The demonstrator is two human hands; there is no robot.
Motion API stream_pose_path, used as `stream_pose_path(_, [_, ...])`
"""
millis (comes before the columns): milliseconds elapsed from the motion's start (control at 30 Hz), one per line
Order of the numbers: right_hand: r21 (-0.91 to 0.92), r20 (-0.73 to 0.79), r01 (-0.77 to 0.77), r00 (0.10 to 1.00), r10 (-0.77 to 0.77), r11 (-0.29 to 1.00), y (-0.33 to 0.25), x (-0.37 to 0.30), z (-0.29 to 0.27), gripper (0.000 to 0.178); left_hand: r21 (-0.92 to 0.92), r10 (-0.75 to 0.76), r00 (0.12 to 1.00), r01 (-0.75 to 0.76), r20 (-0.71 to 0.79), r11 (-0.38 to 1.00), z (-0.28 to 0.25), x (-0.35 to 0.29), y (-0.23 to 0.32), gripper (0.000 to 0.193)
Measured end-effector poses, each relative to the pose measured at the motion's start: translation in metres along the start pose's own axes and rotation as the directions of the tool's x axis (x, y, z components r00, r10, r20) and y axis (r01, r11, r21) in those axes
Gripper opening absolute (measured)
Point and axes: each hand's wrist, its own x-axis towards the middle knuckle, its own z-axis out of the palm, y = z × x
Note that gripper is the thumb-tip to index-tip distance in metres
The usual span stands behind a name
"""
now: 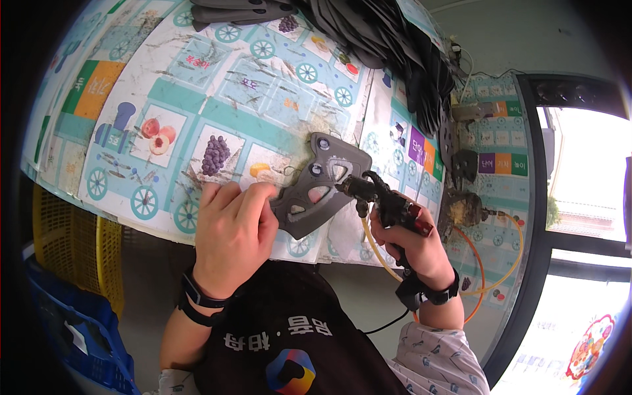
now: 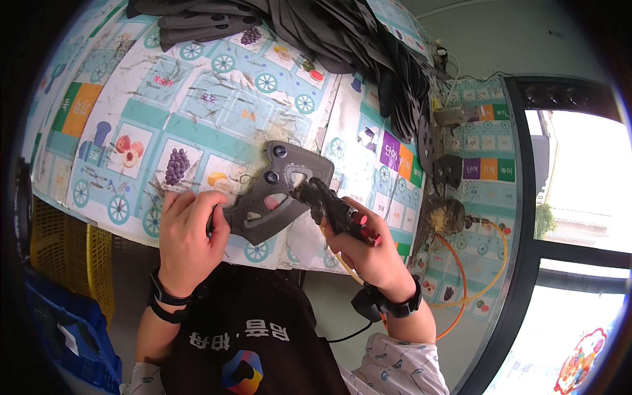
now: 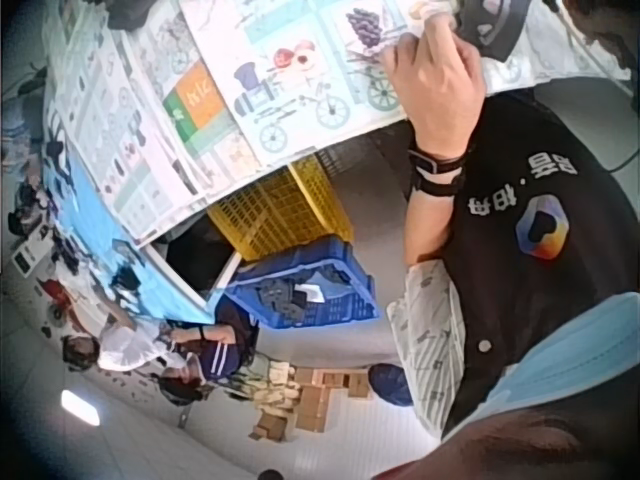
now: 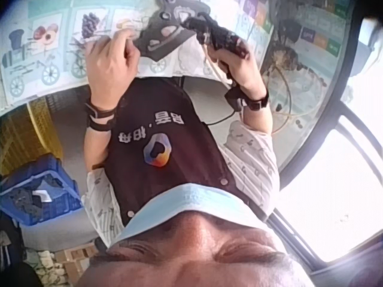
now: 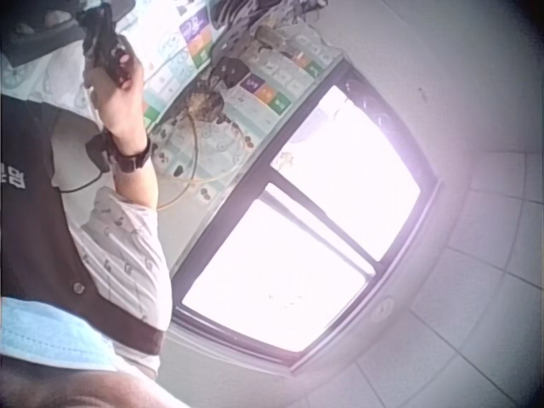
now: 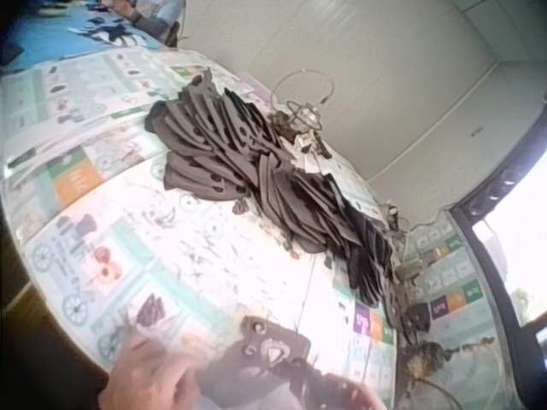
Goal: Apply glue to shoe upper components using a pneumatic glue gun.
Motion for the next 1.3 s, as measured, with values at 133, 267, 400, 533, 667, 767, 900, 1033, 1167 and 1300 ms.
stream_pose_path(133, [-0.011,0.013,0.001,1.000,-0.001,1.000,0.004,-0.005,-0.004,0.039,0.006,0.000,1.000,0.000,0.002,1.000,0.000,-0.001,-0.001,0.024])
stream_pose_path(267, [0.001,-0.015,-0.013,1.000,0.013,1.000,0.018,-0.010,-0.007,0.040,0.002,0.001,1.000,-0.001,-0.007,1.000,0.001,-0.001,-0.001,0.023])
stream_pose_path(400, [-0.104,-0.007,0.093,0.996,-0.094,0.990,0.021,-0.012,-0.008,0.042,0.007,0.004,1.000,-0.004,-0.004,1.000,0.001,-0.002,0.000,0.023])
stream_pose_path(533, [-0.054,0.037,-0.032,0.999,0.034,0.998,0.011,-0.010,-0.005,0.044,0.009,0.004,1.000,-0.004,-0.009,1.000,0.000,-0.001,0.000,0.023])
stream_pose_path(667, [-0.006,0.042,-0.013,0.999,0.013,1.000,0.010,-0.010,0.001,0.044,-0.004,0.004,1.000,-0.004,0.003,1.000,-0.001,-0.001,0.000,0.022])
stream_pose_path(767, [0.000,0.002,-0.014,1.000,0.014,1.000,0.006,-0.011,0.007,0.046,-0.007,0.002,1.000,-0.002,0.006,1.000,-0.001,-0.002,-0.001,0.022])
stream_pose_path(900, [-0.054,0.058,-0.011,0.998,0.014,0.998,0.007,-0.010,0.010,0.050,-0.009,0.001,1.000,-0.001,0.011,1.000,-0.002,-0.003,-0.001,0.022])
stream_pose_path(1033, [-0.043,0.062,0.022,0.998,-0.019,0.999,0.006,-0.011,0.015,0.049,-0.008,-0.003,1.000,0.003,0.016,1.000,-0.002,-0.003,-0.002,0.022])
stream_pose_path(1167, [-0.134,0.150,-0.001,0.988,0.021,0.991,-0.002,-0.011,0.017,0.047,-0.008,-0.003,1.000,0.003,0.013,1.000,-0.002,-0.003,-0.002,0.022])
stream_pose_path(1300, [-0.016,0.100,0.036,0.994,-0.034,0.999,-0.001,-0.017,0.025,0.044,0.005,0.003,1.000,-0.003,0.003,1.000,0.001,-0.004,-0.003,0.030])
